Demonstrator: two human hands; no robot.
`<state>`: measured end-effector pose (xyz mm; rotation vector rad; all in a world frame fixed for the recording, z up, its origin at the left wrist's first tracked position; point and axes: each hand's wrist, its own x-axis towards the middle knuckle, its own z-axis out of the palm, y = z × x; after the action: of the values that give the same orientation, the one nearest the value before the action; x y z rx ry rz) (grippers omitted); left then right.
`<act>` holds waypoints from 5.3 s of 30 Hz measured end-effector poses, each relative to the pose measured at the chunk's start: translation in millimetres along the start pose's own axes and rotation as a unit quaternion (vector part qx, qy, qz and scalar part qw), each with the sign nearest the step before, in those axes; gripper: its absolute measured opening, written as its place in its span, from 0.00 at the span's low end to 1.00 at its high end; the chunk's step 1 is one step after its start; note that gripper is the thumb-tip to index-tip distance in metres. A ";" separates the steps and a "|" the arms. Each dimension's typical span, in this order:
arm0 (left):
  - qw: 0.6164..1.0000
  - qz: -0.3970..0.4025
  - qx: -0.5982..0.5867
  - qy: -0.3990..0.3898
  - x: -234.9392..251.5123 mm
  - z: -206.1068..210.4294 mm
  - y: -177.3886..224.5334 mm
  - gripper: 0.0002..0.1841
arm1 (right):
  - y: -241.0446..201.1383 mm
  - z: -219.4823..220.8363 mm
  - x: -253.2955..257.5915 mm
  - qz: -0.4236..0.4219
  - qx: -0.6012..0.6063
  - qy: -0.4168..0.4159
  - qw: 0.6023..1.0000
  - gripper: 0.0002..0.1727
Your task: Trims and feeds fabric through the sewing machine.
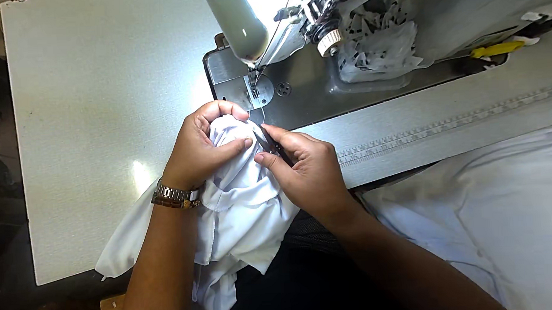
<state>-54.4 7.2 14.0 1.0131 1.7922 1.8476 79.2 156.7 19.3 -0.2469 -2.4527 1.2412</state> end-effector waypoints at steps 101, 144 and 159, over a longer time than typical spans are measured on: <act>0.999 -0.011 -0.040 0.010 0.8 1.3 -2.1 0.17 | 7.4 -13.6 10.0 -0.089 -0.009 -0.033 0.995 0.17; 1.000 0.000 -0.029 0.005 1.3 0.7 -3.4 0.19 | 3.1 -19.9 10.6 -0.178 -0.176 -0.053 0.967 0.18; 1.000 0.010 -0.018 -0.012 1.6 0.8 -2.4 0.22 | 2.2 -20.5 11.6 -0.216 -0.226 -0.063 0.948 0.18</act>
<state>-55.4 9.1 12.0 1.0402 1.7343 1.8654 77.0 176.8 31.5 0.2507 -2.6766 0.5187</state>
